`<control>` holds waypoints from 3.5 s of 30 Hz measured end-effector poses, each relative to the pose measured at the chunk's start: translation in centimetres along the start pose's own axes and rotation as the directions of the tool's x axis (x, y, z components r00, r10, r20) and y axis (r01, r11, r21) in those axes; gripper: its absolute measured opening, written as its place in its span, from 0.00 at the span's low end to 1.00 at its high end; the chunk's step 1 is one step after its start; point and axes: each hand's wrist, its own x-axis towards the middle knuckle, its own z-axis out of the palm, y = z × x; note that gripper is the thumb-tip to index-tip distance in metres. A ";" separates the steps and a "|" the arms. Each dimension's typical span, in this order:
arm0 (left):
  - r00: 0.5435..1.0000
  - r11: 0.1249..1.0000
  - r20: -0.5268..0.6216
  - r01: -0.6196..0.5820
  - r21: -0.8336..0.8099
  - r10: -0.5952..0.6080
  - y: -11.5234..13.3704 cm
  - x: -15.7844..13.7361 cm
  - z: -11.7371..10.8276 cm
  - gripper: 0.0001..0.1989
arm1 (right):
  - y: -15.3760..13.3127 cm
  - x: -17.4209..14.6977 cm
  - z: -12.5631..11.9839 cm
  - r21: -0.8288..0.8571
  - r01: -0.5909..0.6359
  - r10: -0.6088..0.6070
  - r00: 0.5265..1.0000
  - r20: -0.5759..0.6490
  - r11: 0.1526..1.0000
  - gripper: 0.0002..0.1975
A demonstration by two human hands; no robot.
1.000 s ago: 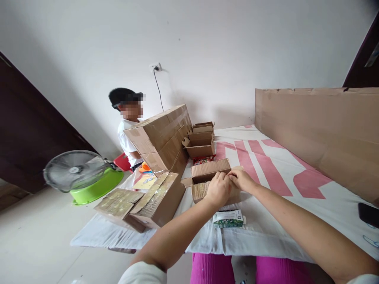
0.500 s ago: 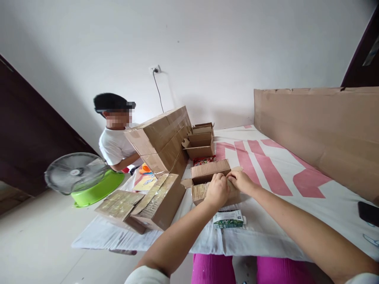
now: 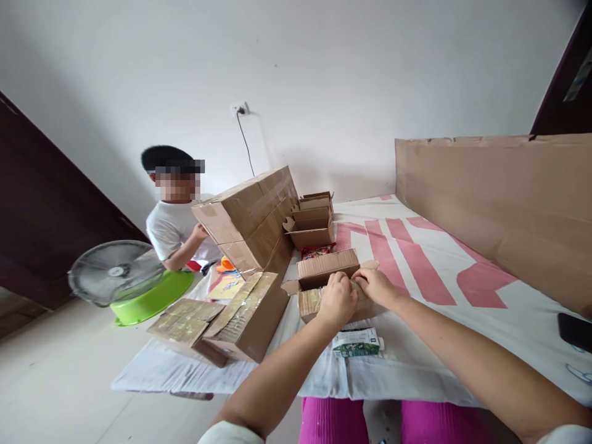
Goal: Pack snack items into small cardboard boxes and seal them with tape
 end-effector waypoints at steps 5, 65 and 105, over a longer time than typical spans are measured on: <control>1.000 1.000 -0.010 0.015 -0.012 -0.015 0.0 0.6 0.6 0.07 | 0.0 -0.2 0.0 0.002 0.010 -0.010 1.000 -0.005 1.000 0.12; 0.738 0.910 0.666 0.198 -0.364 0.106 -5.9 1.8 -3.1 0.37 | -2.6 -11.1 -3.0 -0.664 0.149 -0.094 0.988 0.119 0.733 0.21; 0.839 0.928 0.541 0.157 -0.337 0.054 -5.5 -0.3 -3.3 0.36 | -4.1 -7.9 -3.7 -0.644 0.099 0.070 0.970 0.231 0.759 0.25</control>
